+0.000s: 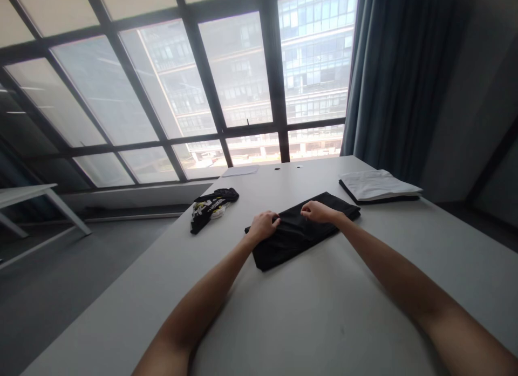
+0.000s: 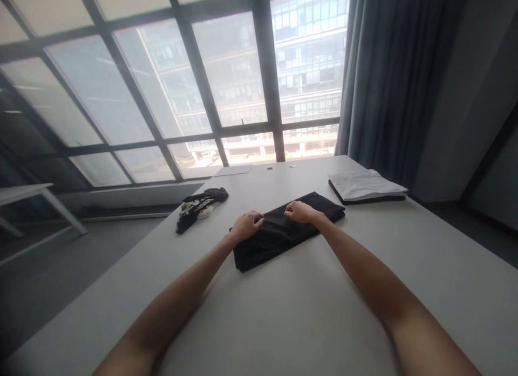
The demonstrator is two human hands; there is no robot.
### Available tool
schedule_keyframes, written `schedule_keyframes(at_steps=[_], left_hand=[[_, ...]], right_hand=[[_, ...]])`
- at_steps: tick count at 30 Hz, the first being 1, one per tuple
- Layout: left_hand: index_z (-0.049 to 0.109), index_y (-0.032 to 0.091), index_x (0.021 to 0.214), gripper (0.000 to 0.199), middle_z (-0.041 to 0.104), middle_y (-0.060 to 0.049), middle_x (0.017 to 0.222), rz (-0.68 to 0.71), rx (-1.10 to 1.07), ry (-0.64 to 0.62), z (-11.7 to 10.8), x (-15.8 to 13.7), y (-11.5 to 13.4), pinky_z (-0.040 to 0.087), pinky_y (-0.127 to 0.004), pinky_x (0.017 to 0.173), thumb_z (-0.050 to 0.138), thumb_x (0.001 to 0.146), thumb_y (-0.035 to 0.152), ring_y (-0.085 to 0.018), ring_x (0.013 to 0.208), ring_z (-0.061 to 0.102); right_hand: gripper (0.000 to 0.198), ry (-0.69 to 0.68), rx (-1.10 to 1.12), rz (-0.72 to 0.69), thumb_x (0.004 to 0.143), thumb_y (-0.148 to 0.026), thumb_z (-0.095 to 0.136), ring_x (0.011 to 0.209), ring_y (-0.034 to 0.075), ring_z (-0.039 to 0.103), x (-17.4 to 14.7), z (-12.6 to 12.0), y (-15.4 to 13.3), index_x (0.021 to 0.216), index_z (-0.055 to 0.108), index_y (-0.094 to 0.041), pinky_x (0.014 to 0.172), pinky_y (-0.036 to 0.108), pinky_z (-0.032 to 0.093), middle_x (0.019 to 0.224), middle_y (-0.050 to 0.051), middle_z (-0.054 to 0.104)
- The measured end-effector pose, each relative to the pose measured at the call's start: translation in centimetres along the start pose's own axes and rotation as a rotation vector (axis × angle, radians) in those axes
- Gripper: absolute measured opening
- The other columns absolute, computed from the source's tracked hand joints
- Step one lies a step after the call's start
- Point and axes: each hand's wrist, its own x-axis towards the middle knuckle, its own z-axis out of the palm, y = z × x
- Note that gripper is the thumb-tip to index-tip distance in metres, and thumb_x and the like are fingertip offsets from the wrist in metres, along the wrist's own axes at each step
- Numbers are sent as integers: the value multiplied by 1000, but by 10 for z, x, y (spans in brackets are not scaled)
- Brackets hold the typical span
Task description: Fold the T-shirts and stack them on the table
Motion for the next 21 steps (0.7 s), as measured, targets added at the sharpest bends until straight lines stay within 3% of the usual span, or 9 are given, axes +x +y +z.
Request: schedule_keyframes(at_steps=[2,5,8,11,15,18,21], left_hand=[[66,24,134,42,66,-9,139,-7,-30,-88,6,-4,4,44,-44,112,49,102,47,-29,129,60],[50,27,151,56,42,-10,162,34,-32,-205,19,-8,2,24,-63,122,45,103,56,-35,151,34],[42,30,156,56,32,-8,168,100,-92,-213,24,-10,-10,14,-68,122,41,105,54,-34,156,23],[49,26,152,50,41,-10,162,239,-224,-88,19,-18,-28,25,-55,125,44,106,46,-29,151,34],[61,25,138,38,57,-11,144,390,-344,41,-3,-52,-51,41,-44,118,53,103,38,-25,136,52],[68,25,126,29,65,-10,126,415,-367,7,-21,-87,-62,49,-40,109,59,101,36,-24,121,61],[71,26,121,26,66,-10,124,403,-346,-46,-30,-114,-69,51,-39,106,67,97,34,-24,117,62]], right_hand=[[25,115,-11,-65,97,-30,57,86,22,71,3,-4,19,97,77,-16,80,27,52,94,8,79],[24,249,-85,-76,94,-22,59,109,25,67,5,-5,55,108,76,-15,99,32,48,115,11,76],[37,307,-161,-41,91,-25,63,131,28,55,-1,4,87,128,69,-19,112,40,41,136,13,65],[47,302,-188,-6,95,-34,60,137,31,50,-17,21,102,139,61,-19,115,47,39,146,16,58],[47,401,-90,-12,96,-34,55,133,32,54,-51,33,97,139,60,-16,115,47,41,141,17,61],[37,424,26,-156,96,-33,53,127,28,59,-81,20,93,128,67,-20,113,45,44,133,13,67],[24,384,32,-269,94,-34,56,117,29,64,-112,-3,100,107,74,-24,108,46,48,119,9,72]])
